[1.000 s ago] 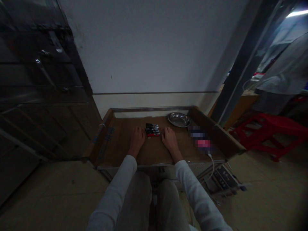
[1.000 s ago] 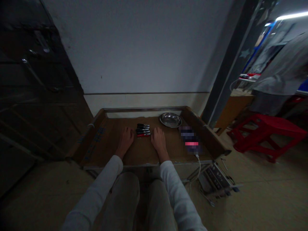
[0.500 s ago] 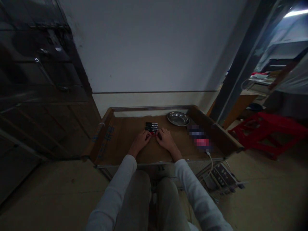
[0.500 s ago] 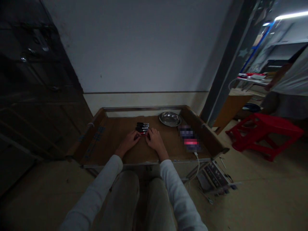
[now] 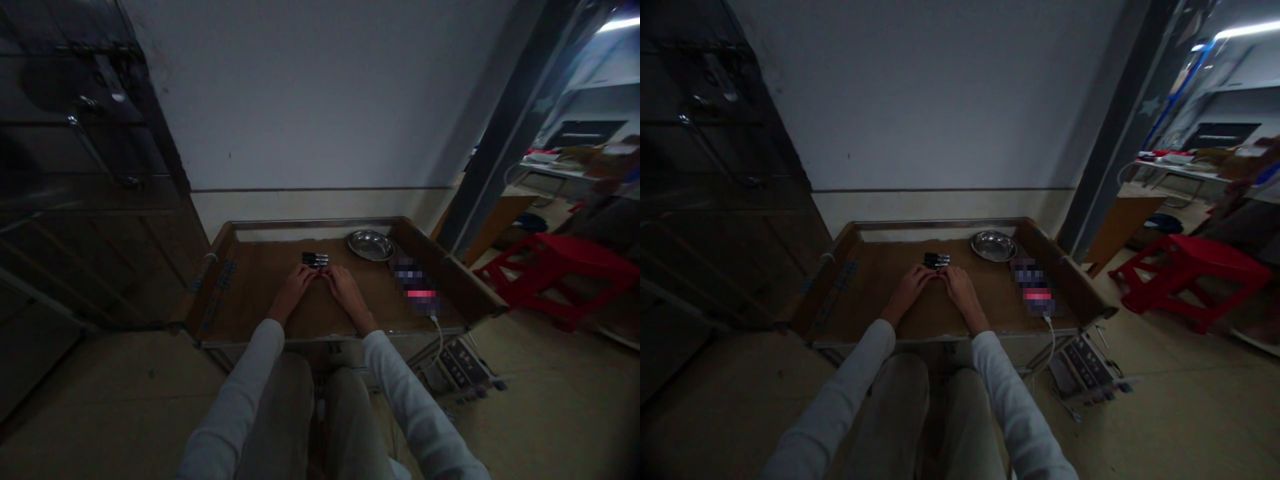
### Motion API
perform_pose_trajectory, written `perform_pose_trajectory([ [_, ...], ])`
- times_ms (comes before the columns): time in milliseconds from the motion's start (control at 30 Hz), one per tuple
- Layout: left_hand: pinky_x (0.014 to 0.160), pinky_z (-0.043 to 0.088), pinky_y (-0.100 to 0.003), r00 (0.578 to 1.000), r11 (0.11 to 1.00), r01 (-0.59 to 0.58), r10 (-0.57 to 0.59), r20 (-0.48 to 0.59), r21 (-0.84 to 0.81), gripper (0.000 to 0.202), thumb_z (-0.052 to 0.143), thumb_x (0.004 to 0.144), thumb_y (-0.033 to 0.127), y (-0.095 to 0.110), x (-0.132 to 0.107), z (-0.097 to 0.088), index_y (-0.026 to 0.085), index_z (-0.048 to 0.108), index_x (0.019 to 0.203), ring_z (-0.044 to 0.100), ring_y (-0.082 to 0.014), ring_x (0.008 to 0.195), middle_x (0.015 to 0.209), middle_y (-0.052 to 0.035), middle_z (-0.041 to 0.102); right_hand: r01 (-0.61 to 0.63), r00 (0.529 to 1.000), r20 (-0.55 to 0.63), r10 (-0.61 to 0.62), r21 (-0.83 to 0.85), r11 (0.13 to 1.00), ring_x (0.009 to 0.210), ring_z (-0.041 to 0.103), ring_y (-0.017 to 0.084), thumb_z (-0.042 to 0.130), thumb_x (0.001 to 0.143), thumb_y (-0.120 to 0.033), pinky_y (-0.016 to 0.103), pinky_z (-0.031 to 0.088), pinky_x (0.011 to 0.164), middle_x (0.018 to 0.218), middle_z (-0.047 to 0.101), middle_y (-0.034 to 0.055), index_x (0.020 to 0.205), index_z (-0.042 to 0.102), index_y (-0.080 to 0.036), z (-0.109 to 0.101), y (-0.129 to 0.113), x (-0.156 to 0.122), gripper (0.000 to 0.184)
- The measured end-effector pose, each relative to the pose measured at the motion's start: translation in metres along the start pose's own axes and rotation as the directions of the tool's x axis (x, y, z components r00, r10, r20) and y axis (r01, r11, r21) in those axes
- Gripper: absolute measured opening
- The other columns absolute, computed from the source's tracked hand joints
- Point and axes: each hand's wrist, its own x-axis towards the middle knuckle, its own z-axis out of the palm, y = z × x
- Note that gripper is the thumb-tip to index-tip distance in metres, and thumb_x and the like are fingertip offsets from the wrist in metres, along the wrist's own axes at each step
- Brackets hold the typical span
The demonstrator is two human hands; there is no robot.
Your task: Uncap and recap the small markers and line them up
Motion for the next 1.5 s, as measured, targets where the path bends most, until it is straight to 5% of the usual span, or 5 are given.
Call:
perform_pose_trajectory([
  [300, 0.091, 0.046, -0.033, 0.999, 0.997, 0.024, -0.026, -0.024, -0.073, 0.022, 0.045, 0.090, 0.023, -0.006, 0.002, 0.006, 0.020, 0.049, 0.111, 0.059, -0.0151, 0.098, 0.106, -0.0051, 0.060, 0.088, 0.996, 0.002, -0.088, 0.082, 0.993, 0.100, 0.055, 0.018, 0.037, 0.093, -0.026, 0.031, 0.042, 0.089, 0.107, 0.061, 0.0067, 0.106, 0.058, -0.021, 0.001, 0.000, 0.000, 0.025],
  [800, 0.089, 0.042, -0.033, 0.996, 0.972, -0.051, 0.033, 0.084, 0.228, 0.019, 0.050, 0.087, 0.030, -0.008, 0.003, 0.005, 0.021, 0.062, 0.100, 0.053, -0.0182, 0.096, 0.100, -0.0045, 0.058, -0.308, 0.945, -0.154, 0.287, -0.135, 0.942, 0.084, 0.054, 0.020, 0.038, 0.092, -0.028, 0.028, 0.037, 0.073, 0.091, 0.065, 0.0080, 0.097, 0.063, -0.020, -0.005, 0.006, -0.005, 0.027],
  [1133, 0.095, 0.039, -0.035, 0.997, 0.975, -0.037, 0.050, -0.055, 0.220, 0.020, 0.044, 0.091, 0.026, -0.006, 0.004, 0.003, 0.020, 0.058, 0.103, 0.054, -0.0182, 0.100, 0.104, -0.0045, 0.062, -0.040, 0.999, -0.033, 0.039, -0.017, 0.999, 0.098, 0.055, 0.020, 0.033, 0.092, -0.025, 0.031, 0.040, 0.087, 0.110, 0.062, 0.0076, 0.129, 0.045, -0.020, -0.010, -0.011, -0.004, 0.039],
  [1300, 0.092, 0.039, -0.036, 0.979, 0.935, 0.142, -0.084, -0.185, 0.326, 0.024, 0.040, 0.092, 0.028, -0.007, 0.005, 0.001, 0.019, 0.057, 0.106, 0.053, -0.0200, 0.098, 0.104, -0.0060, 0.063, 0.086, 0.996, -0.019, -0.084, 0.102, 0.991, 0.117, 0.046, 0.018, 0.037, 0.087, -0.021, 0.034, 0.037, 0.097, 0.134, 0.047, 0.0065, 0.144, 0.016, -0.021, -0.008, -0.013, -0.002, 0.060],
  [1500, 0.089, 0.040, -0.037, 0.907, 0.759, 0.417, -0.308, -0.289, 0.500, 0.025, 0.035, 0.092, 0.018, -0.018, 0.008, 0.003, 0.014, 0.058, 0.100, 0.052, -0.0218, 0.094, 0.099, -0.0107, 0.061, -0.049, 0.998, -0.032, 0.045, -0.117, 0.992, 0.104, 0.047, 0.022, 0.040, 0.084, -0.013, 0.035, 0.038, 0.092, 0.114, 0.055, 0.0106, 0.109, 0.059, -0.018, 0.003, 0.003, 0.003, 0.032],
])
